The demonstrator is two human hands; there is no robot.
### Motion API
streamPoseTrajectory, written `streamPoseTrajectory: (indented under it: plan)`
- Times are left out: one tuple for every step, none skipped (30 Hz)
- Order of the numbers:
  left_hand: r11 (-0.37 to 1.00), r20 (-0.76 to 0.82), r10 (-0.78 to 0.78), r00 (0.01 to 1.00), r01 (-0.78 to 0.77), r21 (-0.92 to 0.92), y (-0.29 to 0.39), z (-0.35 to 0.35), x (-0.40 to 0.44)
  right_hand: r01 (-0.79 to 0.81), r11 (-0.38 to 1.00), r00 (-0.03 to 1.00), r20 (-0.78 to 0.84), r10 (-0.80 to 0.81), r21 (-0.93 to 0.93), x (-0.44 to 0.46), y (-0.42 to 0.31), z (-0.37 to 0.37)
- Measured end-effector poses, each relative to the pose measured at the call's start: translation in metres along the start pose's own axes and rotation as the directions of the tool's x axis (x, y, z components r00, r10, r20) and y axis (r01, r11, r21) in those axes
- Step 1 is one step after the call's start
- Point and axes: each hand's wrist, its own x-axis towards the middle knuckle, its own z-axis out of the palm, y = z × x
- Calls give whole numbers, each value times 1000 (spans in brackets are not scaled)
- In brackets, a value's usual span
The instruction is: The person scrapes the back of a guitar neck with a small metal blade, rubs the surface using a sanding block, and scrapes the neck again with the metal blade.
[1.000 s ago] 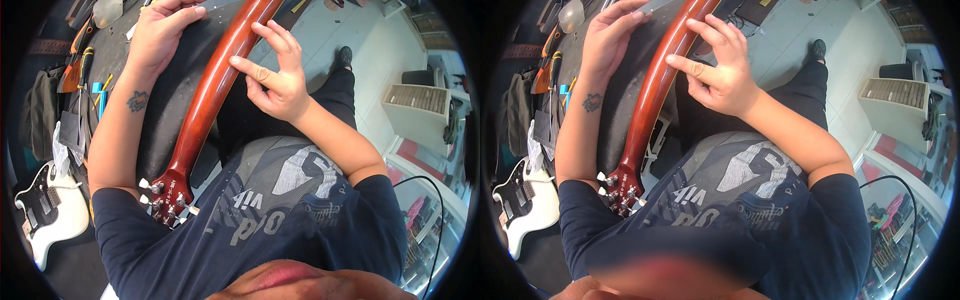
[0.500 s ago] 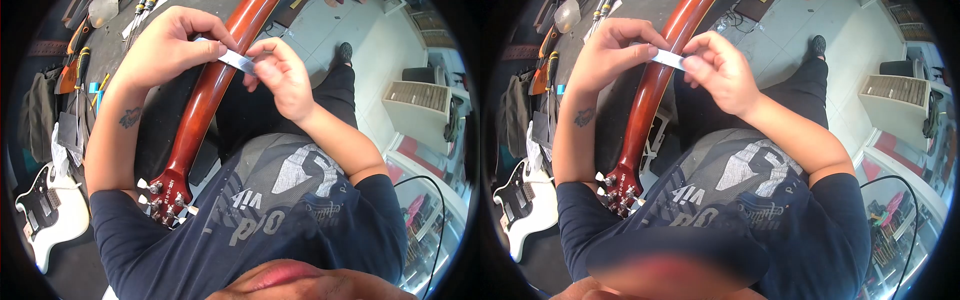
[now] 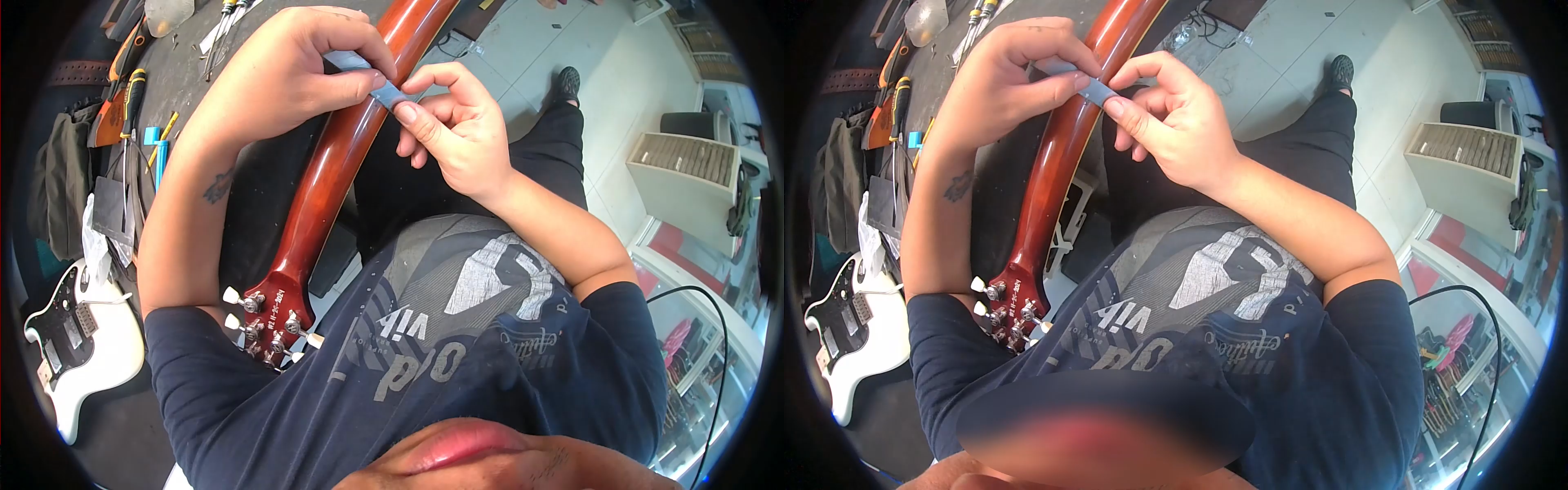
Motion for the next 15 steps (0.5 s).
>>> streamPoseTrajectory:
  plan:
    - [1000,6,25,1000,-25,16,0,0,0,-19,1000,1000,10,19,-4,-2,-1,1]
    - [1000,10,15,1000,-15,5,-1,0,0,-38,999,999,20,38,-8,-3,-2,1]
    - [1000,13,5,1000,-5,-5,-1,0,0,-27,1000,1000,11,27,-8,-4,-1,2]
    - [1000,16,-4,1000,5,-14,0,0,-1,-16,1000,1000,3,16,-8,-4,1,4]
    - [1000,17,2,1000,-1,-10,-1,0,-1,-4,1000,1000,-6,4,-8,-4,2,5]
    - [1000,17,8,1000,-8,-5,-1,0,-1,-11,1000,1000,-2,11,-2,-5,2,5]
    - [1000,17,15,1000,-15,0,-2,1,-1,-18,1000,1000,2,18,3,-5,2,4]
    - [1000,20,26,999,-27,6,-3,0,-1,-24,1000,1000,6,24,9,-5,2,4]
    - [999,23,39,999,-39,12,-4,0,-1,-21,1000,1000,8,21,1,-5,2,3]
    - [999,27,51,998,-52,18,-5,0,0,-17,1000,1000,9,17,-6,-5,3,3]
    - [998,29,52,998,-52,24,-4,-1,0,-14,1000,1000,9,14,-14,-5,4,2]
    - [998,31,52,998,-53,30,-4,-1,0,-16,1000,1000,9,16,-8,-5,3,2]
    - [998,33,51,998,-53,36,-4,-1,0,-19,1000,1000,9,19,-2,-6,3,3]
    - [998,34,52,998,-54,32,-4,-1,0,-22,1000,1000,9,22,4,-6,2,3]
    - [998,35,53,998,-54,29,-4,-1,0,-24,1000,1000,8,24,-1,-6,2,3]
